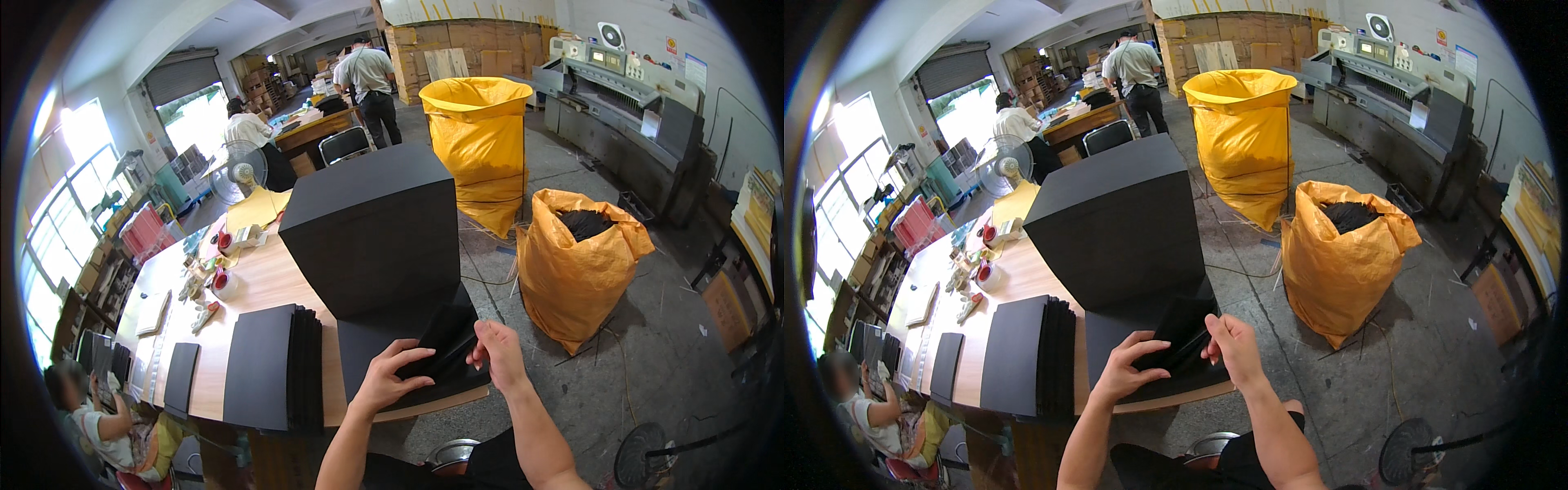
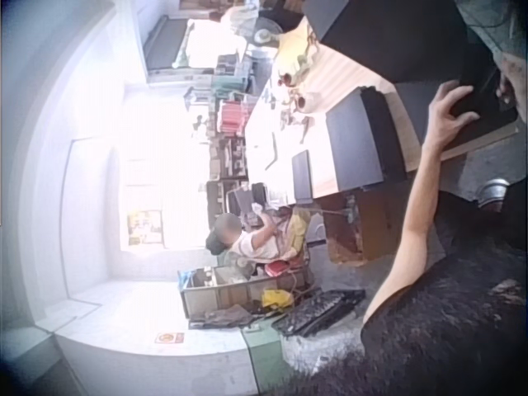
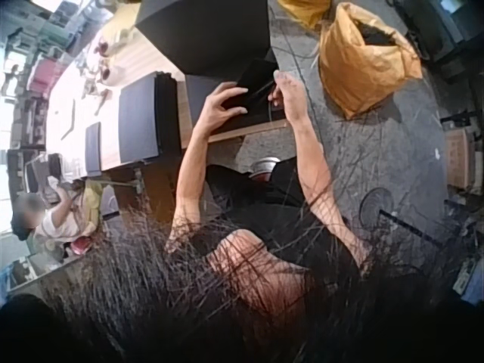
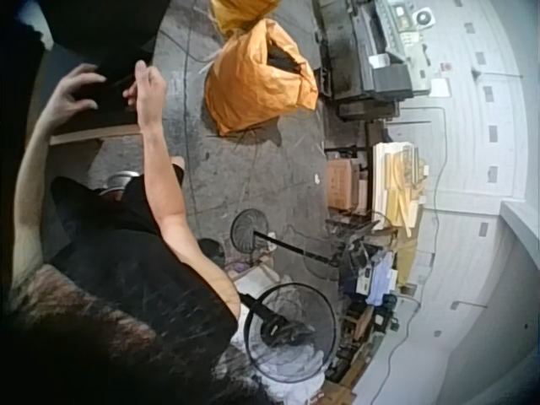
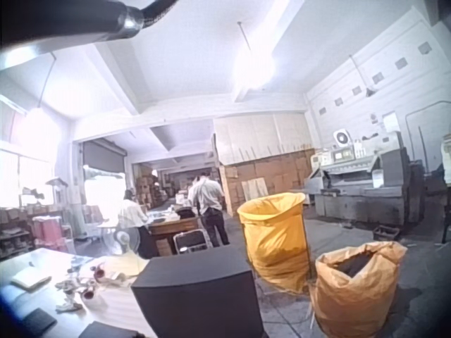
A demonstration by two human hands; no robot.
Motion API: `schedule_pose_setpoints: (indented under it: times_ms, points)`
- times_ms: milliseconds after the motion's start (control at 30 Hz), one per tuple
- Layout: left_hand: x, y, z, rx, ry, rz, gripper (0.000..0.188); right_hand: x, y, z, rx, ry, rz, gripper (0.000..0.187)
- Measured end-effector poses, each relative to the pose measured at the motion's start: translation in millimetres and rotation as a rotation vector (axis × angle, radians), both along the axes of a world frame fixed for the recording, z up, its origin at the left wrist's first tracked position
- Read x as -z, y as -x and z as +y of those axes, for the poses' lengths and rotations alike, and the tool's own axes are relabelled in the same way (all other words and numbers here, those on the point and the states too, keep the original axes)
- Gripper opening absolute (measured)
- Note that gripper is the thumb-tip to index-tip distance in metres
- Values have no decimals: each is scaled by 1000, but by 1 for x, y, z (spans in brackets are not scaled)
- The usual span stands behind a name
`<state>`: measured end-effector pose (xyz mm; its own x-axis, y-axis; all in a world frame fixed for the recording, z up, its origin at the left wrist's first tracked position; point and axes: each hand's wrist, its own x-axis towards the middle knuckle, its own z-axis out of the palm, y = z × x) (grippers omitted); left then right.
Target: The person repeatedly folds black rectangular sheets in half and stacks them on a table. The person handles the sheets one at a time, aligning edges and pressing the fold before placing each finished piece onto a growing stack.
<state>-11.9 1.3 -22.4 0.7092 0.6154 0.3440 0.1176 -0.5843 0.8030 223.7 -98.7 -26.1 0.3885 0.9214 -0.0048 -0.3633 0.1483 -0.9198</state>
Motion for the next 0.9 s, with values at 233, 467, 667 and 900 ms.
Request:
schedule_pose_setpoints:
  times_ms: [233, 467, 667, 900]
  points:
    - [3, -6, -1, -33, -13, -94, 48, 6, 4, 0, 113, -8, -325, 40]
    - [0, -1, 0, 13, -144, 39, 42, -10, 1, 4, -11, 72, 9, 36]
    - [1, -3, -1, 5, -16, 21, 53, -9, -4, 2, -32, 42, -1, 36]
    - [-2, -2, -2, -42, -70, 35, 52, 2, 13, -38, 422, -113, -1245, 27]
